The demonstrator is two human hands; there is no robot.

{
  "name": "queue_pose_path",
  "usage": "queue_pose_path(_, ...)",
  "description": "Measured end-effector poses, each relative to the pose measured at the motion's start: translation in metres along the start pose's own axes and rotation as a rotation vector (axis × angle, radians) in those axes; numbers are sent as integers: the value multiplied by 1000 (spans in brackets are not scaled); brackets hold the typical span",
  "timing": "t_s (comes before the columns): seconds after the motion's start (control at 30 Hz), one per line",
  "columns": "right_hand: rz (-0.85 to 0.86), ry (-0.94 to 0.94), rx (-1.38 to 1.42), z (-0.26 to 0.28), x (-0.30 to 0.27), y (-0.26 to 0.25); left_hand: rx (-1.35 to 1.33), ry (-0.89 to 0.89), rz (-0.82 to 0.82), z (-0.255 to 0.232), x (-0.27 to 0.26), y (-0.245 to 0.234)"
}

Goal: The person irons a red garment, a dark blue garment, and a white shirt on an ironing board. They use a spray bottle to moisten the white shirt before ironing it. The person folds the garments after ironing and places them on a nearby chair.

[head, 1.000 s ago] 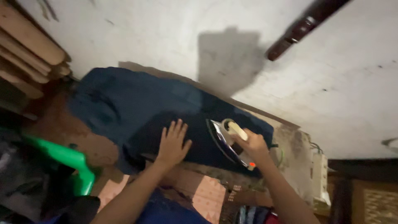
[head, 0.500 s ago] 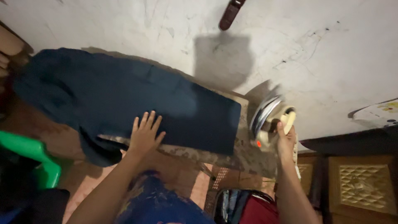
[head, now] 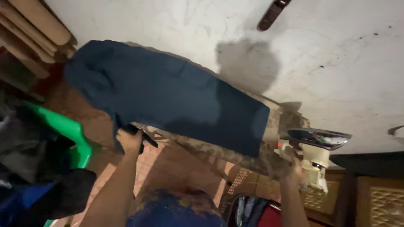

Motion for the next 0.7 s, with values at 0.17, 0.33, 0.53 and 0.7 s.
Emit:
queue_pose_path(0.17,-370,4,-400,11,-39,-9,69,9,194,22,47,7)
queue_pose_path(0.33,23,-118,-633,-58,-170,96,-88,-122,425,30,47,-21)
queue_pose_path(0.53,1178,95,-419,-156,-411,303,-709,-487,948,-14,51,-52)
queue_pose_path(0.7,1188,493,-425,-174,-469,351,-1011,-636,985,-31,64,-40)
Point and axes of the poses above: each hand's wrist, its own x-axis towards the middle knuckle, its own y-axis out of the palm, z = x × y, the point moved 7 cm from there along x, towards the middle knuckle, and after that the axes turned 1 degree about -y, right-handed, at the moved point
